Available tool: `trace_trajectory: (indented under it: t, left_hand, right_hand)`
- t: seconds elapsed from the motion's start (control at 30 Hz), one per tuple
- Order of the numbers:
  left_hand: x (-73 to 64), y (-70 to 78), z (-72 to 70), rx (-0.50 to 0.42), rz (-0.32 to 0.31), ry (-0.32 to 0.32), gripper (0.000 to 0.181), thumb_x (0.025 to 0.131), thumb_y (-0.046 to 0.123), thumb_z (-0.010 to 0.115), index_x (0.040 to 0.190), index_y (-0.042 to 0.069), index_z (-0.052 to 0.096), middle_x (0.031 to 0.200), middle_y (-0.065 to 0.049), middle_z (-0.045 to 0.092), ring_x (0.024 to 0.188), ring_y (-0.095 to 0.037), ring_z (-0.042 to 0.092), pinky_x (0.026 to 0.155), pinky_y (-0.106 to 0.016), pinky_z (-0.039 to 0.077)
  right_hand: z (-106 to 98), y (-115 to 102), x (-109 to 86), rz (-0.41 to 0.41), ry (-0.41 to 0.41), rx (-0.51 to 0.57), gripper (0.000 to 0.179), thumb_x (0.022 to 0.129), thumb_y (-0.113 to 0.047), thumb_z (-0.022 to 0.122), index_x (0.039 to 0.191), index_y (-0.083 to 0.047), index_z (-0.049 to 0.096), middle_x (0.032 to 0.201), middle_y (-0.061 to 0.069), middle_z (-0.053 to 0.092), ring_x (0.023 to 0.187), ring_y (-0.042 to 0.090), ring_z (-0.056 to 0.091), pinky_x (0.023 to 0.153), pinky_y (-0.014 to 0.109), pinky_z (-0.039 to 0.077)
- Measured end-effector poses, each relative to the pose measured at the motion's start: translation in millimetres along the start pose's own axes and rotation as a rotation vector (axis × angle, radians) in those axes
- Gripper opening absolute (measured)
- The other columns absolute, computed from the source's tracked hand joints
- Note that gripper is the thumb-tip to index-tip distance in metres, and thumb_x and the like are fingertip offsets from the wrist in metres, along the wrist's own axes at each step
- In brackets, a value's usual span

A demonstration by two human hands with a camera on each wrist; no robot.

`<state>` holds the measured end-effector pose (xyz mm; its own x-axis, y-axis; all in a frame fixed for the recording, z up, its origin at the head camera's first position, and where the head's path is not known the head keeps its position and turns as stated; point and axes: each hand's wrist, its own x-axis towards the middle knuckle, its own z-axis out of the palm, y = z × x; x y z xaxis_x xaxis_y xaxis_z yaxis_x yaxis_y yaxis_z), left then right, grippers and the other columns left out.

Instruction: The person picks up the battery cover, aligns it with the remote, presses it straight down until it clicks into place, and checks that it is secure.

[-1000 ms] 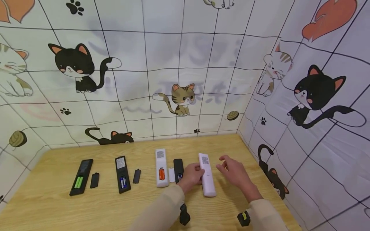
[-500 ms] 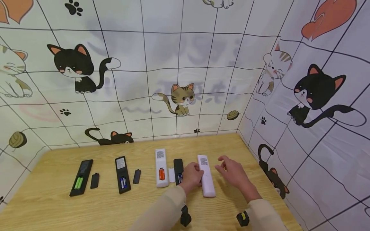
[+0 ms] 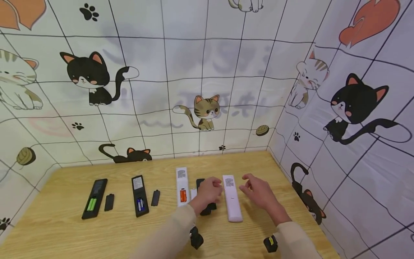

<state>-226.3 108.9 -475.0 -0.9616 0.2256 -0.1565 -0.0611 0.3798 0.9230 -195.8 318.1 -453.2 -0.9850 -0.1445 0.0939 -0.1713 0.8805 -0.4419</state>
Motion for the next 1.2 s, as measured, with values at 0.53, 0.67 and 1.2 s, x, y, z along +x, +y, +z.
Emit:
trace_trajectory:
  t: [0.53,0.67,1.2]
  left_hand:
    - [2.3,-14.6,-78.3,-0.170,-0.095,0.004,0.031,0.096,0.011,0.055,0.126,0.003,0.057,0.110,-0.013,0.062,0.087,-0.029,0.067,0.064,-0.035,0.059]
    - [-0.9,-21.5,-79.1,-0.131,-0.104,-0.017,0.034,0.095,0.011,0.056,0.128,0.002,0.055,0.108,-0.013,0.063,0.090,-0.030,0.067,0.063,-0.036,0.059]
    - [-4.0,-37.8,-62.3,-0.033,-0.089,0.022,0.034,0.091,0.005,0.062,0.124,-0.002,0.056,0.110,-0.013,0.062,0.079,-0.025,0.067,0.055,-0.027,0.056]
  right_hand:
    - [24.5,-39.7,19.9,-0.051,-0.095,-0.075,0.038,0.089,-0.026,0.071,0.122,-0.009,0.061,0.098,0.000,0.066,0.089,0.017,0.059,0.078,0.039,0.050]
    - [33.5,-48.6,20.6,-0.099,-0.111,-0.126,0.038,0.088,-0.026,0.072,0.120,-0.010,0.062,0.100,0.001,0.067,0.091,0.019,0.062,0.084,0.047,0.048]
    - [64.7,-61.6,21.3,-0.122,-0.139,-0.240,0.043,0.079,-0.028,0.081,0.117,-0.014,0.067,0.097,-0.001,0.067,0.092,0.019,0.060,0.091,0.049,0.044]
